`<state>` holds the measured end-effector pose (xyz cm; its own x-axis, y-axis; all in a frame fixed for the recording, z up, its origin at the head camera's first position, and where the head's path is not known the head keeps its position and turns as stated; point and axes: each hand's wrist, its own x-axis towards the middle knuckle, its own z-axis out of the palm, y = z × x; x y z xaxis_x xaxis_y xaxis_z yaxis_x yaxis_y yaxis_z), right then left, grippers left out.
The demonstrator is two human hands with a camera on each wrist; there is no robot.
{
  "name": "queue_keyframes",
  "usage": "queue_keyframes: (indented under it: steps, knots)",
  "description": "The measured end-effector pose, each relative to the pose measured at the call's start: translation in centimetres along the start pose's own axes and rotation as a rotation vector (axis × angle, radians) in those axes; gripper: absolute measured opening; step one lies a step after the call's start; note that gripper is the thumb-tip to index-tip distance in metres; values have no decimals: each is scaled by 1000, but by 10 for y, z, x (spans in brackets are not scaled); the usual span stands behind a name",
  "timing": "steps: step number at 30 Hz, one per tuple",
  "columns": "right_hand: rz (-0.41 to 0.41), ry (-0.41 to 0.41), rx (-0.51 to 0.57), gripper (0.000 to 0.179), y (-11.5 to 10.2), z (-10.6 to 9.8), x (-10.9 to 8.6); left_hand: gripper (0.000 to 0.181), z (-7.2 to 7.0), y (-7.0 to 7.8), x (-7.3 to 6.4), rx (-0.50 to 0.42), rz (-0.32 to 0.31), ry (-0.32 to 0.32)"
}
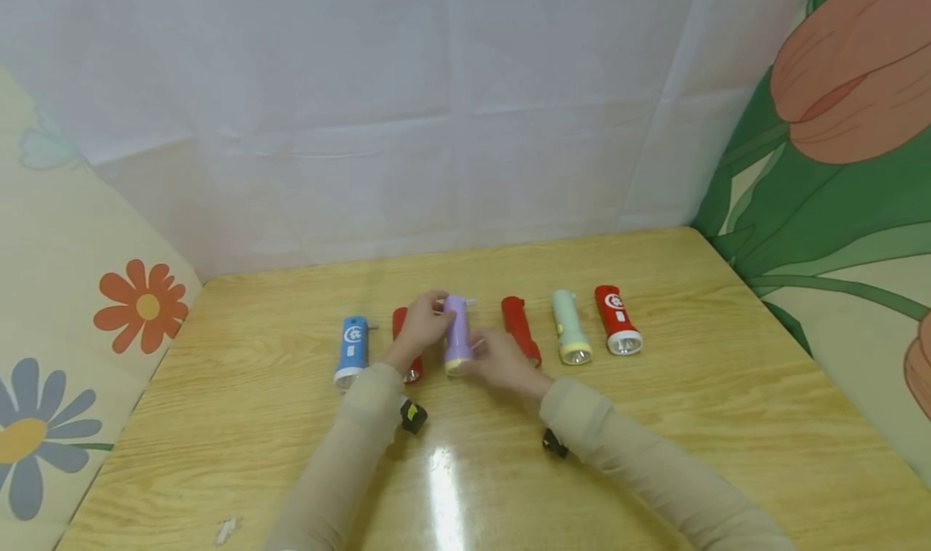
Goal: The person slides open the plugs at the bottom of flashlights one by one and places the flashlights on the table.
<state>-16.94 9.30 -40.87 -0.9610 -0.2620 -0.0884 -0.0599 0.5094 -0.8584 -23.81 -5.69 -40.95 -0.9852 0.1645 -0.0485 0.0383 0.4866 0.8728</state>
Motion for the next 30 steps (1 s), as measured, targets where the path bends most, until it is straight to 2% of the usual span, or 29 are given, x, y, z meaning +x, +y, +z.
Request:
queue_keyframes:
  steps: [4, 10, 30]
  knots:
    - [26, -12, 14, 33, -1, -1, 1, 43, 0, 0, 1, 8, -26, -14]
    - [19, -22, 19, 29, -1, -2, 3, 45, 0, 0, 2, 29, -62, -15]
    - [19, -18, -54, 27, -1, -4, 5, 44, 3, -2, 5, 75, -72, -27]
